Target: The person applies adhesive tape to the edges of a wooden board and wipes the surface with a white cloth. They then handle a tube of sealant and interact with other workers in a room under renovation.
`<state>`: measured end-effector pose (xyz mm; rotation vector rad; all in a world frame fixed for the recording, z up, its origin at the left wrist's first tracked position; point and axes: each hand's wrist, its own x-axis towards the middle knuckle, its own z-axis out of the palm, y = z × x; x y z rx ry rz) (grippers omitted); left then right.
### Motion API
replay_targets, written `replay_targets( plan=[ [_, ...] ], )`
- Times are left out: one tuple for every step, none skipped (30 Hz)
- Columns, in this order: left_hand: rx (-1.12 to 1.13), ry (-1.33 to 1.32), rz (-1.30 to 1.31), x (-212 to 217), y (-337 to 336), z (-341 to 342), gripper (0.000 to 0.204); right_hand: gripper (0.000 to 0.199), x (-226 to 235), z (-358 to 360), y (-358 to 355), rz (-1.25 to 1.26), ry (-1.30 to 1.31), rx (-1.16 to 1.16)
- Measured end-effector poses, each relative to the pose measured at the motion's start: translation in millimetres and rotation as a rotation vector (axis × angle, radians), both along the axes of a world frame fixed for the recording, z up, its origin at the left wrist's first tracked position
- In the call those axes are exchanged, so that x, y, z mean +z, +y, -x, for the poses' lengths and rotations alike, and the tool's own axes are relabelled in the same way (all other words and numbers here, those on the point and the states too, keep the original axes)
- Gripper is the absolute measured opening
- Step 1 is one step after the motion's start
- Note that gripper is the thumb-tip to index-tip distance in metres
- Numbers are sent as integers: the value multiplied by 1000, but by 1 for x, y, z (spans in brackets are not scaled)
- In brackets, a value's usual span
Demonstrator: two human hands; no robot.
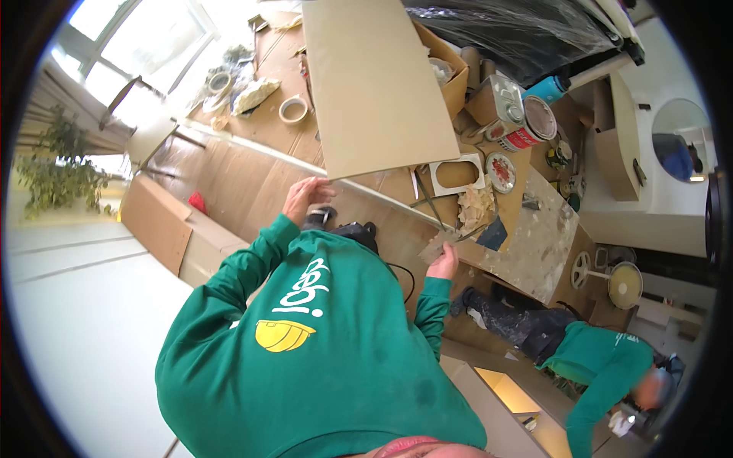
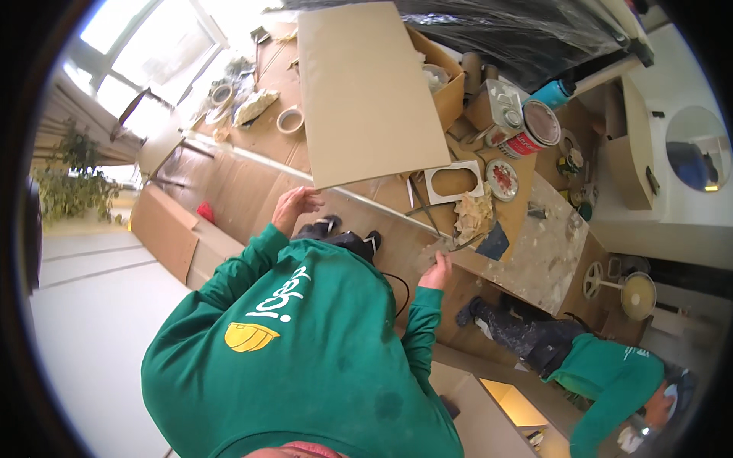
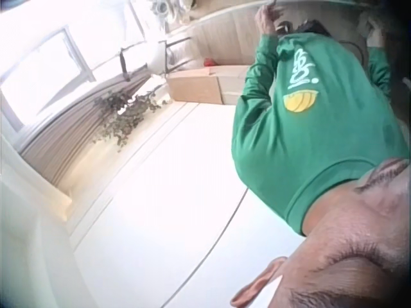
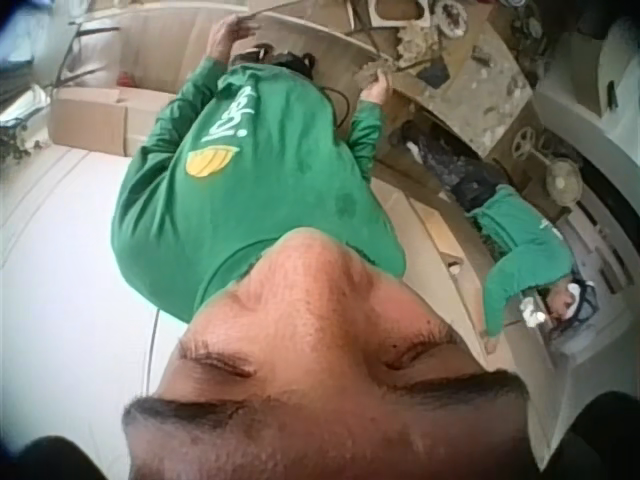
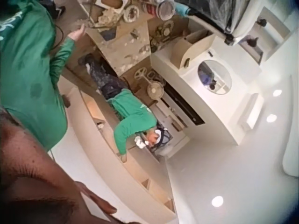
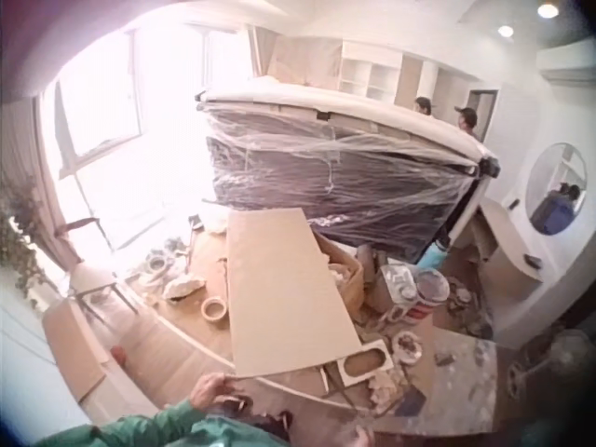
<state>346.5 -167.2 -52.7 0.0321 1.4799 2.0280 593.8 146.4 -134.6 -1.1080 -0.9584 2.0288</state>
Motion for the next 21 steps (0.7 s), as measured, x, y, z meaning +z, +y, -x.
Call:
replay_targets(
  plan=[
    [15,-79,8,-3,-5,4,40,13,4,11,-7,-11,-38,67],
    [13,-151,16,-4,-7,12,40,13,20,26,-18,-25,-71,117],
    [-8,-220,24,-6,-8,22,40,14,45,43,-31,-42,-103,149],
    [6,-252,-3,-13,-11,33,40,16,90,70,-52,-286,-273,204],
    [-22,-282,-43,-25,-6,44,40,14,102,87,-64,-332,-251,229],
    [-62,-258,-127,-40,-3,54,38,15,93,99,-70,-225,-174,315],
    [-94,-228,-109,-13,19,53,39,25,77,115,-80,-369,-216,340],
    [-167,-216,-85,1,31,58,40,53,27,136,-97,-331,-179,303],
    [-159,-222,-66,-7,27,67,42,76,56,158,-116,-271,-143,424],
    [-220,-197,-65,17,41,64,44,69,44,175,-122,-379,-172,465],
    [-296,-120,-26,-2,49,72,45,72,49,184,-132,-544,-323,347],
    [-290,-107,-8,22,55,63,43,71,51,192,-135,-645,-411,364],
    [-307,-131,-22,16,54,68,40,72,58,202,-136,-737,-500,394],
    [-293,-191,-55,-1,55,73,38,72,67,205,-137,-706,-497,372],
    [-360,-223,-73,-5,55,74,37,72,75,197,-141,-665,-495,363],
    [-416,-237,-83,-8,52,78,37,73,80,195,-145,-631,-491,366],
    [-473,-259,-97,-10,53,79,37,74,78,195,-149,-655,-500,308],
    [-496,-279,-99,-9,53,81,37,75,75,196,-157,-675,-509,268],
    [-515,-297,-101,-8,55,83,37,75,72,196,-162,-696,-518,230],
    [-508,-315,-94,-10,48,89,37,93,119,187,-162,-541,-522,529],
    [-514,-311,-103,-4,50,85,37,93,106,190,-170,-605,-548,486]
  ],
)
